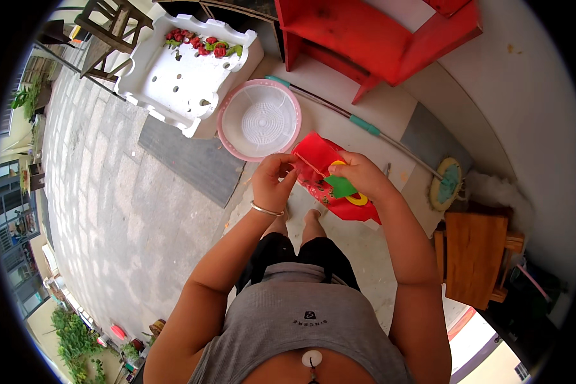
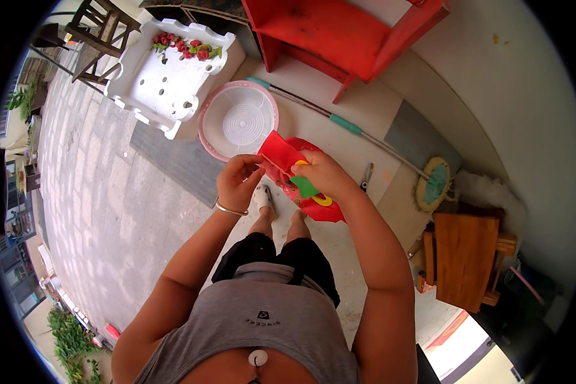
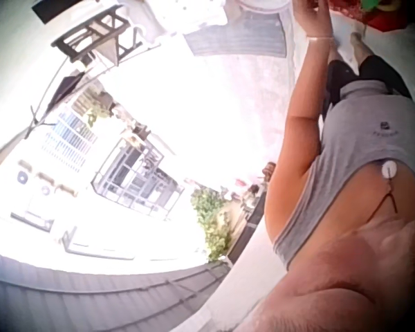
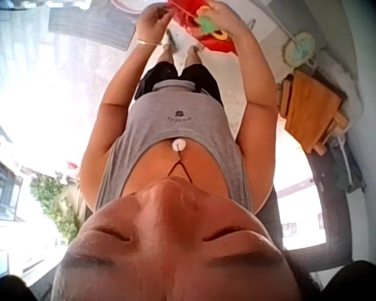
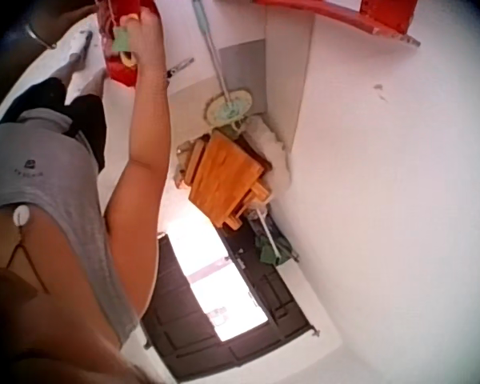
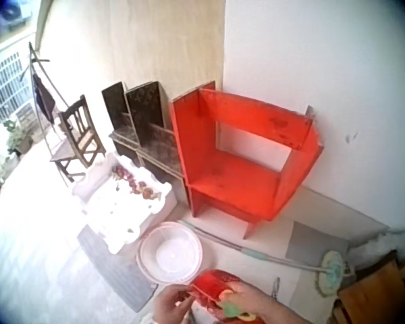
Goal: The person uses scissors to cut open a red package containing white grains. They then open the package and pour some of the contents into a pink plastic basin.
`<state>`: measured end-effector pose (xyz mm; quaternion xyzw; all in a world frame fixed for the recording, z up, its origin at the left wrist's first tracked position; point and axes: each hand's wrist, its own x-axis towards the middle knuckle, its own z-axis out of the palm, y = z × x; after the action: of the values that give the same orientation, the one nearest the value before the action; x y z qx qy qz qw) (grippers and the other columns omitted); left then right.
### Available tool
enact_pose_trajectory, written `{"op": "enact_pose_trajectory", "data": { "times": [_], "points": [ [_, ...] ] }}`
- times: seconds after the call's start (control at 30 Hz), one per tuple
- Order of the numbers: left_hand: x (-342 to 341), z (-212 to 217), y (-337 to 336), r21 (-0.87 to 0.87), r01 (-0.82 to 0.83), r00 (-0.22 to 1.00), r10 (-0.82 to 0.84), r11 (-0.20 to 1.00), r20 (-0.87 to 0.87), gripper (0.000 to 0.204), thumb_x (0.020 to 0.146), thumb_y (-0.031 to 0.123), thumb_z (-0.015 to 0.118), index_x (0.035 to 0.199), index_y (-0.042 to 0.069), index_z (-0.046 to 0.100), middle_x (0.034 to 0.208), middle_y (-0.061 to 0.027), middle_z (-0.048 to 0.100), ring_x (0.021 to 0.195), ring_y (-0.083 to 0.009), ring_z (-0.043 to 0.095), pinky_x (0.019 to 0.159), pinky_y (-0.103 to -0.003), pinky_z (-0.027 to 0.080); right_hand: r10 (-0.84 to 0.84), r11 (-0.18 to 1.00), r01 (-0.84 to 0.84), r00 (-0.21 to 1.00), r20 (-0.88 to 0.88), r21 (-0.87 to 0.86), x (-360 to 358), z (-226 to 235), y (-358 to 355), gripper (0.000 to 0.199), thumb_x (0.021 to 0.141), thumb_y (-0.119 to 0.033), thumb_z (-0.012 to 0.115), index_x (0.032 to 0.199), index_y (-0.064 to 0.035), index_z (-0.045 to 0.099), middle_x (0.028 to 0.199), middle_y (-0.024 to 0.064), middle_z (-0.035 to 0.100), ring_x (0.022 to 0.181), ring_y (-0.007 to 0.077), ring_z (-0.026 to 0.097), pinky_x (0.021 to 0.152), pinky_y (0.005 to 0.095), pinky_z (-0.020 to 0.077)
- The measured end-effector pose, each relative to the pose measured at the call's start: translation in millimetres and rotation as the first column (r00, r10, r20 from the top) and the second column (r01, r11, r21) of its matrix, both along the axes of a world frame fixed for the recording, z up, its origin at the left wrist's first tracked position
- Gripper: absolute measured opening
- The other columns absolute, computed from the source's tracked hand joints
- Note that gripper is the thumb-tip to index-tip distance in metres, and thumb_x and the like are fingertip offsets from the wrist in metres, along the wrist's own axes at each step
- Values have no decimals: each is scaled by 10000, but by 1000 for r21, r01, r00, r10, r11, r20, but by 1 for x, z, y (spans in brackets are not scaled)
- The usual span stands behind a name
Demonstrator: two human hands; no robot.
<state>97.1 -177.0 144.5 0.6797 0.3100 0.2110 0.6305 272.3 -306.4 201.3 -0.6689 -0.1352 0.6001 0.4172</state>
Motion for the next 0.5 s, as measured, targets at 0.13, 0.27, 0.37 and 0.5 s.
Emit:
{"op": "enact_pose_trajectory", "data": {
  "times": [0.13,0.27,0.37,0.5],
  "points": [
    [15,26,2,416,93,996,-90,905,-26,281,736,-85,694,1001,5,665,953,-89,640,794,-178,646,646,-275,530,-72,995,89,949,-307,42,22,-10,-1,378,873,-58,559,1239,33,542,1046,95,669,867,145,668,799,282,542],
    [20,10,14,717,148,979,-204,681,-9,256,715,-51,707,951,45,700,943,-96,642,717,-212,631,613,-301,518,-43,997,63,936,-351,46,39,-24,0,387,852,-45,577,1228,37,543,1060,112,673,881,160,675,813,294,547],
    [26,3,34,786,203,945,-328,584,0,237,698,-17,690,918,66,712,938,-80,640,708,-214,622,607,-316,514,19,998,6,933,-360,69,45,-28,1,386,831,-42,601,1207,34,556,1064,121,676,887,172,678,823,304,546],
    [39,-2,48,890,269,879,-472,369,-69,205,661,57,651,863,60,689,920,-59,618,728,-216,623,608,-323,518,86,994,-54,921,-379,95,49,-28,6,367,809,-44,624,1166,31,582,1053,120,681,878,181,681,825,315,545]
  ]
}}
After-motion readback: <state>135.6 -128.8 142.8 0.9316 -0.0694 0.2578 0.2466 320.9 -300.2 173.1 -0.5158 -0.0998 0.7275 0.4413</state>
